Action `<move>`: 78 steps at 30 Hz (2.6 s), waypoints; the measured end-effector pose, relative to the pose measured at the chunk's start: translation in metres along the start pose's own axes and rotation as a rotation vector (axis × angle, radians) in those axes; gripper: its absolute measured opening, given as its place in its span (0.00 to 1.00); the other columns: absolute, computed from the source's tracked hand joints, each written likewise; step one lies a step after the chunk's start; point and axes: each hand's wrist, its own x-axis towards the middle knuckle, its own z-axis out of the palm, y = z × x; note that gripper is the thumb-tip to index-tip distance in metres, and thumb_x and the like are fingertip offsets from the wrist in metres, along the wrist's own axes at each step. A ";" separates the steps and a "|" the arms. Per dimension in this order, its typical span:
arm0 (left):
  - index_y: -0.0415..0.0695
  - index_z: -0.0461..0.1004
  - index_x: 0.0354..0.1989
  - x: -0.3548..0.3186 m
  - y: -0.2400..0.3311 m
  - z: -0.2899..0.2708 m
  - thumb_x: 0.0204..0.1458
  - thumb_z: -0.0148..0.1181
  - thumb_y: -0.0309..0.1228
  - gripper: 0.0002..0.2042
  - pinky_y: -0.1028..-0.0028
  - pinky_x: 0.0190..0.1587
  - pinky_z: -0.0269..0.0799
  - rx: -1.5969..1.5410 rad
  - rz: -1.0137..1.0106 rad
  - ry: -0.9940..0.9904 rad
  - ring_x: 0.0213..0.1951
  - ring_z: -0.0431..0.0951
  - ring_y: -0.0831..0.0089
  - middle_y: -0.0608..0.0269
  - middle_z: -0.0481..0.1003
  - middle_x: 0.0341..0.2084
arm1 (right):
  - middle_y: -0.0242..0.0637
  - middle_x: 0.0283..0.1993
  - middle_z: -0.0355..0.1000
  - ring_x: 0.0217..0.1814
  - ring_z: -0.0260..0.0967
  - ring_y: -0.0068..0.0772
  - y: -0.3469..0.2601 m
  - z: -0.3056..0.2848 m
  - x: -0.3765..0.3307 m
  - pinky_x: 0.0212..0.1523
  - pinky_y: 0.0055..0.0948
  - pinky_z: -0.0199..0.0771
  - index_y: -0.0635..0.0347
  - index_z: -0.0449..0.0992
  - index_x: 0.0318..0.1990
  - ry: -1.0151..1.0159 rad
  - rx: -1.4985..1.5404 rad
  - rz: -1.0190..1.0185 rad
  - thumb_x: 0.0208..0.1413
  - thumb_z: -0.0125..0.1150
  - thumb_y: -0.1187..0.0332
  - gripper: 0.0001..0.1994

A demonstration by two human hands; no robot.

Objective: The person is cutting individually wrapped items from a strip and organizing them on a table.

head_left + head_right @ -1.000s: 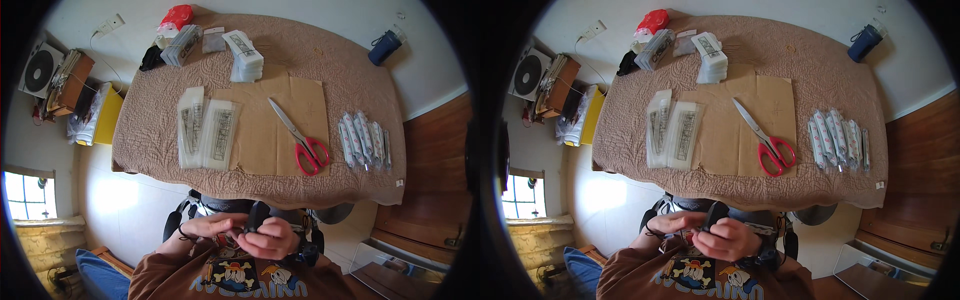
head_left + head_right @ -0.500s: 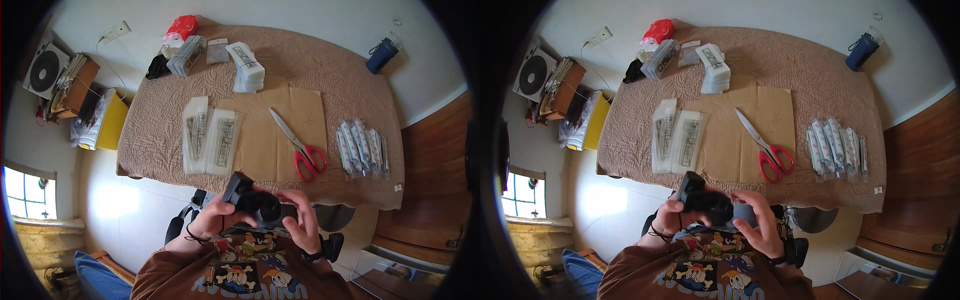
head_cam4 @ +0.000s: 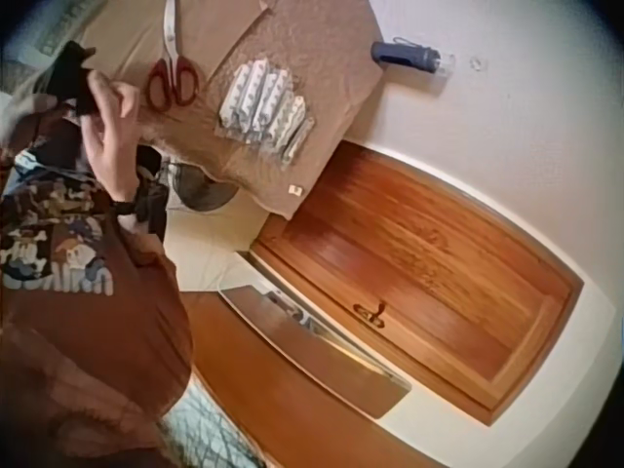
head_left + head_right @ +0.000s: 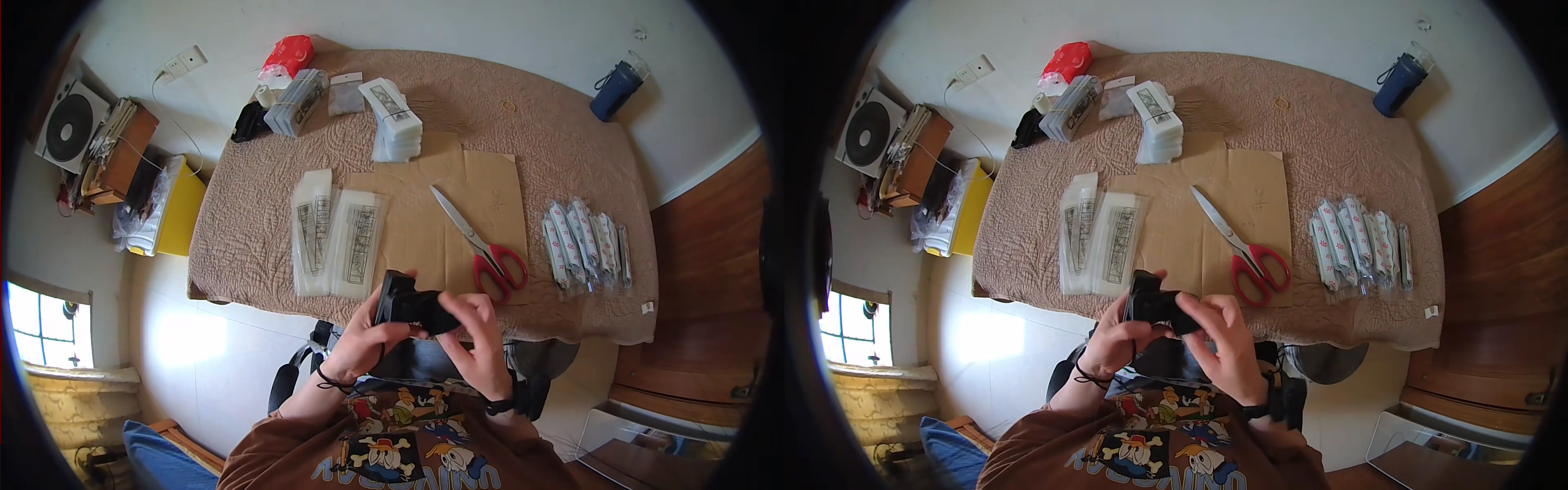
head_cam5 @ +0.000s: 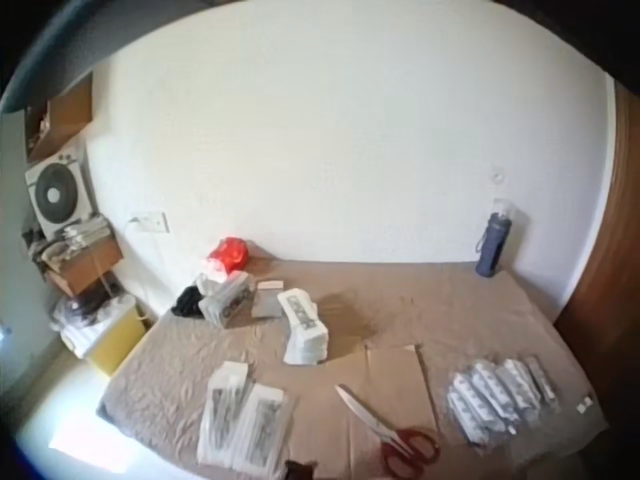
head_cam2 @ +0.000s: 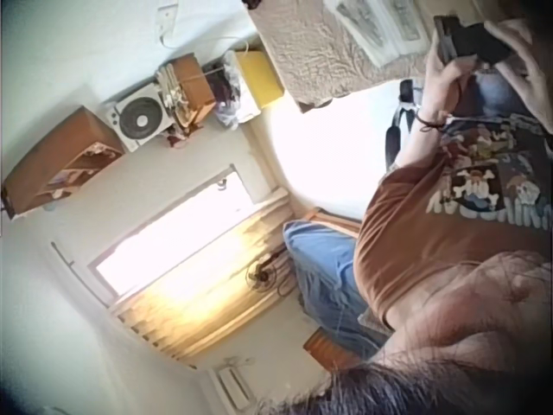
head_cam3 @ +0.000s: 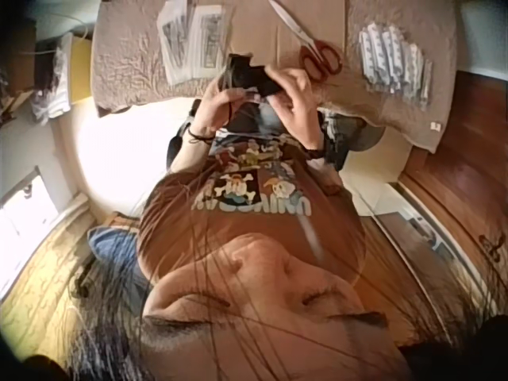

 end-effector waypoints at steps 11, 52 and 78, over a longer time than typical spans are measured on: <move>0.44 0.62 0.54 0.016 -0.001 0.003 0.42 0.55 0.18 0.26 0.69 0.53 0.62 1.046 0.825 0.212 0.51 0.67 0.61 0.52 0.62 0.50 | 0.39 0.41 0.65 0.33 0.67 0.30 0.011 -0.008 0.019 0.38 0.27 0.68 0.65 0.69 0.40 -0.021 0.089 -0.132 0.62 0.41 0.60 0.16; 0.45 0.71 0.43 0.026 0.019 0.017 0.33 0.58 0.26 0.22 0.55 0.55 0.56 1.978 0.837 -0.013 0.51 0.64 0.60 0.61 0.68 0.44 | 0.33 0.37 0.62 0.39 0.62 0.22 0.018 -0.027 -0.005 0.40 0.17 0.64 0.64 0.67 0.38 0.059 0.121 0.191 0.45 0.60 0.80 0.12; 0.40 0.66 0.46 0.028 0.011 -0.003 0.53 0.45 0.20 0.12 0.73 0.42 0.70 0.586 0.489 0.094 0.48 0.71 0.66 0.50 0.62 0.54 | 0.35 0.32 0.65 0.34 0.64 0.26 0.010 -0.026 0.007 0.34 0.21 0.63 0.63 0.69 0.31 -0.108 -0.218 -0.045 0.40 0.65 0.78 0.11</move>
